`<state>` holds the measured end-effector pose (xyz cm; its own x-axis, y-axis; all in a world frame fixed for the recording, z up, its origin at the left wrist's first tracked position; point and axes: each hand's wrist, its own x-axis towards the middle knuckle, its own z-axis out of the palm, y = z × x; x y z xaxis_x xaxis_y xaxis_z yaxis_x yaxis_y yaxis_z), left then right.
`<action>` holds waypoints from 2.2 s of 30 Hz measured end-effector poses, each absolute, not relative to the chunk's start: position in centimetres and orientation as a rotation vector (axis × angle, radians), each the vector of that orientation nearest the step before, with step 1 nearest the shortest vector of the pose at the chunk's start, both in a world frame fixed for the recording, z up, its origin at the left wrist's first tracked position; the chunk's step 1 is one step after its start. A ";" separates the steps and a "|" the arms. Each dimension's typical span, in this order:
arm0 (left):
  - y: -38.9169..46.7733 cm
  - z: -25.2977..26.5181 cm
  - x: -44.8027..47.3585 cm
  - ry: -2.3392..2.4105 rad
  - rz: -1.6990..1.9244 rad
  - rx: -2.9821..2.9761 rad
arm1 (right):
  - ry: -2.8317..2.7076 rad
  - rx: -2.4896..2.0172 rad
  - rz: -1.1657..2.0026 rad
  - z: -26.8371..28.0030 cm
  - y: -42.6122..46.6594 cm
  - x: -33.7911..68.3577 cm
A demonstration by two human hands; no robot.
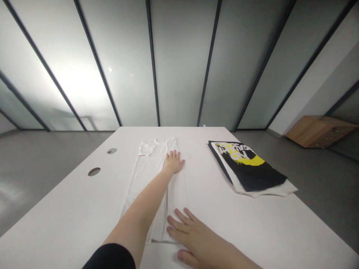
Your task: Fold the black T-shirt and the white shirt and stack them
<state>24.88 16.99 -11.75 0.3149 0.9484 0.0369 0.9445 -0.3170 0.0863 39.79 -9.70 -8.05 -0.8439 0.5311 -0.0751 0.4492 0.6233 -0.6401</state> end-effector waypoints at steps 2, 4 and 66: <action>17.1 -11.5 24.8 1.806 0.169 2.527 | -2.717 -0.781 1.034 -7.2 -9.7 39.8; 16.7 -11.0 24.9 1.813 0.217 2.547 | -2.686 -0.766 0.998 -6.7 -9.7 39.7; -11.2 -13.2 21.7 1.256 0.044 2.562 | -2.108 -1.995 0.032 -8.4 16.6 35.2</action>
